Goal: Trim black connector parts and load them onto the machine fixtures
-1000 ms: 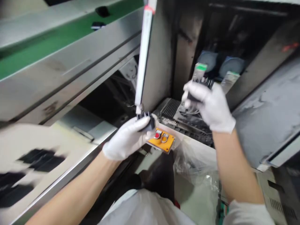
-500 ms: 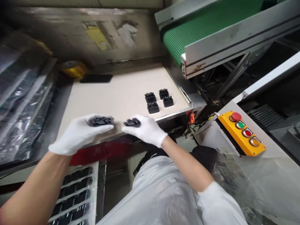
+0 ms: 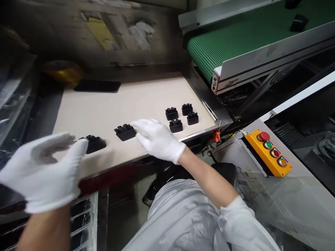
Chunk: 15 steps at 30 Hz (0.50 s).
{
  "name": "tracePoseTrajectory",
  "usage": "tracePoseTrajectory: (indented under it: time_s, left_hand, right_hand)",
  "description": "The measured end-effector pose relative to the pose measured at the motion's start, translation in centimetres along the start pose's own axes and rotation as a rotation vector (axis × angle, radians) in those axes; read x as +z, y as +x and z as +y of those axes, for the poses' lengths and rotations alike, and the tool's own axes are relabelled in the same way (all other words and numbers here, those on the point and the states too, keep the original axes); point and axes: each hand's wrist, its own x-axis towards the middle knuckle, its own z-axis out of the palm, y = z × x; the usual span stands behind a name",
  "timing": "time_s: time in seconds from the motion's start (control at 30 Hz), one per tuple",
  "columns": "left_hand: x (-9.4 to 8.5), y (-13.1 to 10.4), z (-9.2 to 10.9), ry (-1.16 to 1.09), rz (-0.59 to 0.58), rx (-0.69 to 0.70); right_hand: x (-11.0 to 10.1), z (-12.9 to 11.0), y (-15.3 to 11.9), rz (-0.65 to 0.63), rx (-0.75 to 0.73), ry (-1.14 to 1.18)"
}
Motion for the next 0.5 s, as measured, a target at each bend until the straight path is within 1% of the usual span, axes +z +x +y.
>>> tracePoseTrajectory:
  time_s: [0.03,0.07,0.1,0.13,0.17,0.2,0.27,0.3,0.33,0.37,0.4,0.43,0.5]
  left_hand:
    - [1.1,-1.4,1.6,-0.092,0.022,0.105]
    - [2.6,-2.6,3.2,-0.171,-0.024,0.245]
    - [4.5,-3.4,4.6,-0.202,-0.111,0.38]
    - [6.8,-3.8,5.9,-0.202,-0.202,0.49]
    - [9.1,-3.9,6.9,-0.167,-0.28,0.552]
    - [11.5,-3.7,7.6,-0.109,-0.361,0.574]
    - [15.6,-2.9,8.3,0.022,-0.501,0.547]
    - [17.0,-2.5,8.4,0.064,-0.557,0.525]
    - [18.0,-2.2,8.5,0.068,-0.593,0.499]
    - [18.4,-1.9,8.5,0.029,-0.614,0.464]
    - [18.4,-1.8,8.6,-0.04,-0.62,0.412]
    - [18.1,-1.7,8.5,-0.13,-0.629,0.334]
    - [16.6,-1.6,8.2,-0.286,-0.667,0.115]
  right_hand:
    - [-1.9,-0.2,-1.6,0.09,-0.027,-0.032]
    - [-3.8,0.0,-2.9,0.175,-0.033,-0.091]
    - [-5.6,0.6,-3.9,0.24,-0.012,-0.174]
    - [-7.2,1.6,-4.5,0.274,0.025,-0.269]
    - [-8.5,3.0,-4.8,0.267,0.073,-0.365]
    - [-9.4,4.7,-4.9,0.219,0.124,-0.45]
    - [-9.9,7.9,-4.6,0.062,0.222,-0.547]
    - [-9.7,9.2,-4.4,-0.002,0.266,-0.556]
    - [-9.4,10.1,-4.2,-0.038,0.304,-0.541]
    - [-9.0,10.7,-4.2,-0.043,0.335,-0.503]
    - [-8.7,10.9,-4.2,-0.02,0.357,-0.443]
    - [-8.7,10.9,-4.3,0.022,0.371,-0.361]
    - [-9.2,10.2,-5.2,0.144,0.401,-0.102]
